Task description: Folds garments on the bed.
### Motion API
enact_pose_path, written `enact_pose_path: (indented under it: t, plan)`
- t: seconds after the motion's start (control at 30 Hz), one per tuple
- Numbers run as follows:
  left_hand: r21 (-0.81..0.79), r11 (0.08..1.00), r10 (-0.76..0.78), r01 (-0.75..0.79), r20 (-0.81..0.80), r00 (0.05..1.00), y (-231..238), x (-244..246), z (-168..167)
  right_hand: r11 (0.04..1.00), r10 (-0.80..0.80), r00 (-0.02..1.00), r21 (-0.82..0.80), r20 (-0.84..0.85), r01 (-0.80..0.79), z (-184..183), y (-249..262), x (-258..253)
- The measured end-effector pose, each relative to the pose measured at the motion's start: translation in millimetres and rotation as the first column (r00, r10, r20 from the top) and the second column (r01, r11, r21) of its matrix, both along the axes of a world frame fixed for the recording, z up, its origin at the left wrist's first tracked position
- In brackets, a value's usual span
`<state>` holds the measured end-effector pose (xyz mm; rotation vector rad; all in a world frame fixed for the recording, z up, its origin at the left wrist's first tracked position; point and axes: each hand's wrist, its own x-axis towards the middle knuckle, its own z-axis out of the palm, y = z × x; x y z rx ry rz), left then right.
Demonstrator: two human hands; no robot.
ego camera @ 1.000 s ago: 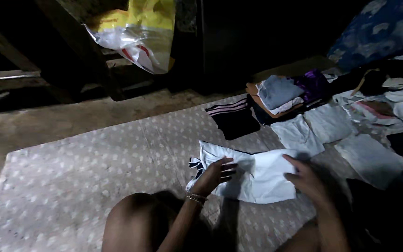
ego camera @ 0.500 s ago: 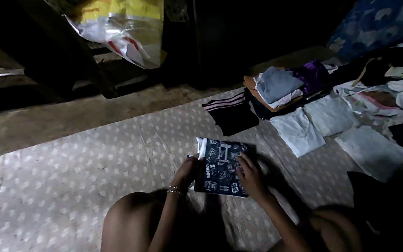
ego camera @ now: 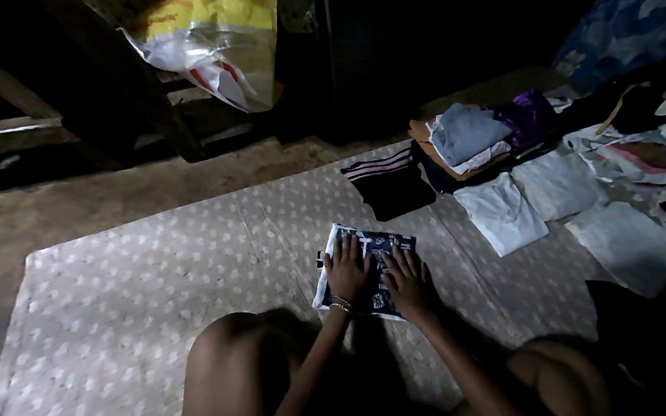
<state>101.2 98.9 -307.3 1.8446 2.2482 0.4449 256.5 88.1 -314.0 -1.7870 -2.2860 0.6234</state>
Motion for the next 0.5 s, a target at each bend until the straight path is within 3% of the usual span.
enact_pose_path:
  t: [0.07, 0.13, 0.2, 0.23, 0.27, 0.3, 0.33, 0.37, 0.4, 0.43, 0.47, 0.5]
  plan:
    - [-0.055, 0.998, 0.035, -0.032, 0.042, 0.999, 7, -10, -3, 0.97, -0.23, 0.971, -0.089, -0.067, 0.224, 17, 1, 4]
    - [-0.081, 0.996, 0.037, -0.029, 0.096, 0.995, 4, -12, 1, 0.887, -0.406, 0.902, -0.299, -0.145, 0.352, 37, 4, 2]
    - [-0.1, 0.994, 0.078, -0.052, 0.274, 0.958, -2, -13, 12, 0.82, -0.483, 0.797, -0.506, -0.363, 0.266, 47, 11, -2]
    - [-0.103, 0.991, 0.119, -0.082, 0.443, 0.889, -6, -13, 19, 0.81, -0.505, 0.71, -0.554, -0.491, 0.193, 50, 14, -4]
    - [-0.109, 0.986, 0.166, -0.126, 0.629, 0.759, -12, -14, 29, 0.815, -0.497, 0.633, -0.569, -0.594, 0.106, 61, 12, -7]
    - [-0.113, 0.975, 0.203, -0.191, 0.804, 0.559, -19, -16, 40, 0.839, -0.441, 0.609, -0.544, -0.659, 0.019, 79, 6, -14]
    - [-0.135, 0.945, 0.224, -0.297, 0.931, 0.289, -29, -16, 52, 0.872, -0.333, 0.631, -0.483, -0.701, -0.076, 103, -5, -23]
    - [-0.159, 0.908, 0.217, -0.387, 0.97, 0.111, -42, -18, 69, 0.9, -0.175, 0.658, -0.39, -0.732, -0.194, 127, -19, -34]
    - [-0.142, 0.887, 0.214, -0.44, 0.97, 0.118, -61, -23, 90, 0.897, 0.014, 0.639, -0.273, -0.769, -0.347, 145, -35, -43]
    - [-0.051, 0.925, 0.16, -0.377, 0.951, 0.264, -93, -37, 113, 0.854, 0.193, 0.56, -0.144, -0.806, -0.5, 155, -49, -50]
    - [0.083, 0.96, 0.093, -0.269, 0.809, 0.58, -128, -59, 139, 0.798, 0.311, 0.442, -0.022, -0.841, -0.603, 161, -60, -54]
    - [0.227, 0.967, -0.014, -0.114, 0.495, 0.868, -163, -83, 169, 0.765, 0.35, 0.334, 0.061, -0.875, -0.641, 164, -71, -51]
